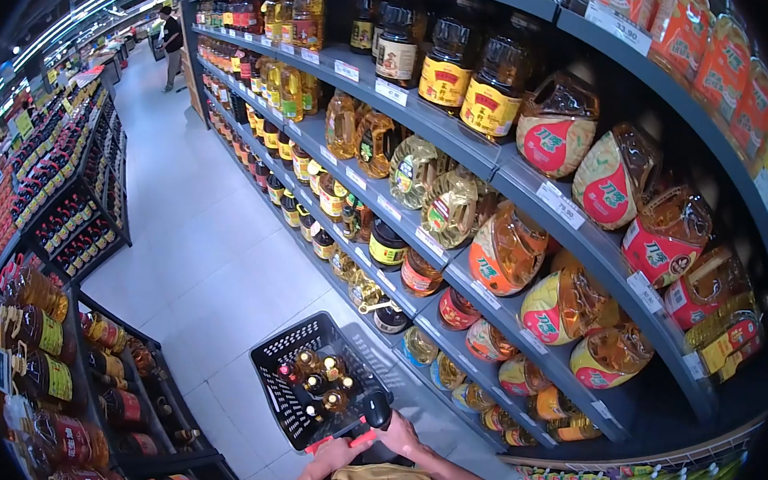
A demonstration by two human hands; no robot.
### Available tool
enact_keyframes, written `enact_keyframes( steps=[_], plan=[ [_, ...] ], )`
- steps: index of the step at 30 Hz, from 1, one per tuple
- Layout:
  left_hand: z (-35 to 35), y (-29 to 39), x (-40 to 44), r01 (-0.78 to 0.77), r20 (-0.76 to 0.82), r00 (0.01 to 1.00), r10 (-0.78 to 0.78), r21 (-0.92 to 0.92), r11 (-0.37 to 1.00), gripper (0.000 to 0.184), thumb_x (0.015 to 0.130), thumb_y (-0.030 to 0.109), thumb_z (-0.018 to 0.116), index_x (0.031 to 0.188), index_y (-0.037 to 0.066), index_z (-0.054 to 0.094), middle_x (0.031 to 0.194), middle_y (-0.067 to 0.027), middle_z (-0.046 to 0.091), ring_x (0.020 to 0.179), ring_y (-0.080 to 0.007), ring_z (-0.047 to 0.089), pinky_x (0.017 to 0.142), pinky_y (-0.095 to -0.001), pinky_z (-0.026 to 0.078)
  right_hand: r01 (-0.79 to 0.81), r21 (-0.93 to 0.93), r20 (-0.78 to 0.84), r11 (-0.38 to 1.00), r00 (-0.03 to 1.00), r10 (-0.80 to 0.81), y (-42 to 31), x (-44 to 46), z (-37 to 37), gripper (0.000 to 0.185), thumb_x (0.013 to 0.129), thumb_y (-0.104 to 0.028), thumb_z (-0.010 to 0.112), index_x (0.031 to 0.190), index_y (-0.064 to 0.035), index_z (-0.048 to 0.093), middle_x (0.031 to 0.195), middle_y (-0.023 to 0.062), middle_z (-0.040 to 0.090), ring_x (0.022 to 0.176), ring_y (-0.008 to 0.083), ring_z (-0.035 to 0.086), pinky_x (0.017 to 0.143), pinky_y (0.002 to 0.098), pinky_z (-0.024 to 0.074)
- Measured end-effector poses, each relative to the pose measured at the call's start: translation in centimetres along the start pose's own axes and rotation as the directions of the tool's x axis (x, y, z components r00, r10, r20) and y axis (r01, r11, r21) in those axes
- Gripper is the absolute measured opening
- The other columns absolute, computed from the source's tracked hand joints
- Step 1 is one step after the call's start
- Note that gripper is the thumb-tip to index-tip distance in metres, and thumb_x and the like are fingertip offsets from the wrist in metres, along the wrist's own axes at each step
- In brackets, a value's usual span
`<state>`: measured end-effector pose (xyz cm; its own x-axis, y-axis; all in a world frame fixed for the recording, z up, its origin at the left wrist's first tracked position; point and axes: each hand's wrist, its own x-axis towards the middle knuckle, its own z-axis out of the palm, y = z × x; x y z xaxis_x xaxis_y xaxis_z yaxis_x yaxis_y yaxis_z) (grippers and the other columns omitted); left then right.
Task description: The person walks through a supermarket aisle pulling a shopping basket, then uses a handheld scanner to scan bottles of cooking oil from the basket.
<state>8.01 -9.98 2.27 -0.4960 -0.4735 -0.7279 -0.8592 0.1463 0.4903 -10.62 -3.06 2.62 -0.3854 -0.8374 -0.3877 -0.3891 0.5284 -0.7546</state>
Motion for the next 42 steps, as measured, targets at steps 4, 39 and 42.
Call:
enact_keyframes(
  steps=[4, 39, 42],
  plan=[
    [0.5, -0.6, 0.6, -0.006, 0.017, 1.000, 0.006, 0.001, 1.000, 0.087, 0.082, 0.082, 0.044, 0.113, 0.006, 0.072, 0.103, -0.0224, 0.072, 0.102, -0.0369, 0.068, 0.090, -0.0437, 0.051, -0.023, -0.042, 0.033, 0.999, 0.999, 0.024, 0.8, 0.4, 0.0, 0.046, 0.082, -0.032, 0.073, 0.114, -0.0014, 0.061, 0.107, 0.0243, 0.068, 0.104, 0.0423, 0.064, 0.088, 0.0477, 0.0521],
    [1.4, -0.3, -0.4, -0.009, -0.129, 0.991, 0.018, 0.068, 0.998, 0.083, 0.085, 0.081, 0.041, 0.113, 0.008, 0.070, 0.094, -0.0226, 0.073, 0.092, -0.0361, 0.071, 0.084, -0.0464, 0.054, -0.097, -0.080, 0.002, 0.992, 0.995, 0.097, 0.0, 0.3, 0.4, 0.054, 0.078, -0.035, 0.076, 0.119, -0.0040, 0.059, 0.113, 0.0226, 0.067, 0.108, 0.0404, 0.064, 0.093, 0.0467, 0.0508],
    [2.5, -0.1, -0.3, 0.022, -0.257, 0.966, 0.011, 0.123, 0.992, 0.078, 0.085, 0.079, 0.044, 0.105, 0.009, 0.072, 0.086, -0.0197, 0.073, 0.084, -0.0345, 0.072, 0.077, -0.0458, 0.056, -0.106, -0.103, 0.036, 0.989, 0.993, 0.111, 0.6, 0.9, 0.3, 0.056, 0.079, -0.038, 0.075, 0.120, -0.0042, 0.059, 0.113, 0.0232, 0.067, 0.108, 0.0411, 0.064, 0.092, 0.0474, 0.0511]
  ],
)
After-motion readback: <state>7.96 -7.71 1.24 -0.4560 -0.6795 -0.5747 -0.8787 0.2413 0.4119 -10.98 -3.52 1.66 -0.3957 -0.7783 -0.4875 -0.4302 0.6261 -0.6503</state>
